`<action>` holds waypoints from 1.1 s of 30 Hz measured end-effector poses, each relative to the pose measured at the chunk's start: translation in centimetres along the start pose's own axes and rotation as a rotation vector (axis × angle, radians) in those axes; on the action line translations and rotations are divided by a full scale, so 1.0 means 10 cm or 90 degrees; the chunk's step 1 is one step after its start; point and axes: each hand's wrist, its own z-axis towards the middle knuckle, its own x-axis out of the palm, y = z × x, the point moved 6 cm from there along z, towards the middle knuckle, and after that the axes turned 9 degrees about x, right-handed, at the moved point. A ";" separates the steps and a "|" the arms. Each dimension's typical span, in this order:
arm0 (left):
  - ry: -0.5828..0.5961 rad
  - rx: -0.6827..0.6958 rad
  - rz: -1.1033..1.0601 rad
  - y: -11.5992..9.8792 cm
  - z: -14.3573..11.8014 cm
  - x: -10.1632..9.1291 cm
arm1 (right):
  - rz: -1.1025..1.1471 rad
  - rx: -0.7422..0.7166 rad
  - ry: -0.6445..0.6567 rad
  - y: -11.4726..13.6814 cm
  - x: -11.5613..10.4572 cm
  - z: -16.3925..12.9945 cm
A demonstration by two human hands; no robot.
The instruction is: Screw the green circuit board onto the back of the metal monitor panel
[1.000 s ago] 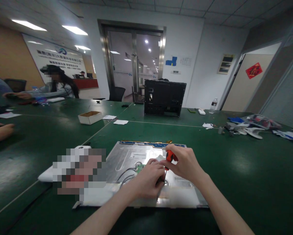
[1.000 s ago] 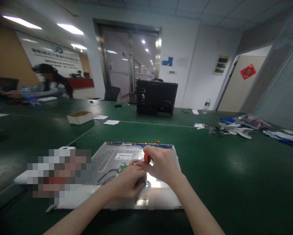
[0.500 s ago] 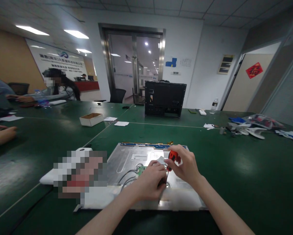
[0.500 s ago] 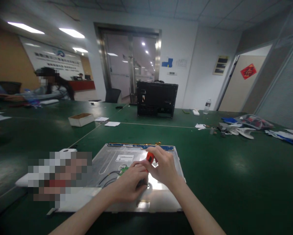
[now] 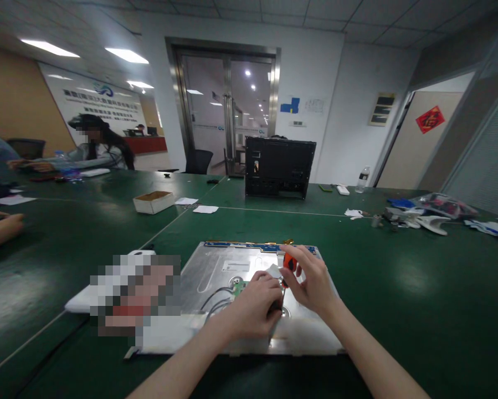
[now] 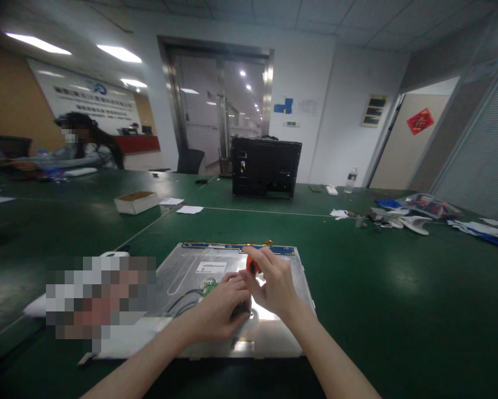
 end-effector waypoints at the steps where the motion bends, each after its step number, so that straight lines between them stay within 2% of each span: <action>1: 0.002 0.003 0.002 0.00 0.00 0.00 | 0.010 0.002 0.012 0.01 -0.01 0.00; 5: 0.010 0.006 0.005 0.01 0.01 0.01 | 0.024 0.005 0.019 0.04 -0.02 0.01; 13: 0.000 -0.002 0.007 0.01 0.00 0.00 | -0.030 -0.015 -0.050 0.01 0.02 -0.03; 21: 0.000 0.008 -0.005 0.00 0.01 -0.01 | 0.032 0.000 0.018 0.04 -0.01 -0.01; 28: 0.001 0.008 0.011 0.01 0.01 0.01 | 0.001 -0.007 -0.026 -0.01 0.04 -0.04; 33: 0.001 0.008 0.016 0.00 0.00 -0.01 | -0.006 -0.010 -0.018 0.00 0.02 -0.03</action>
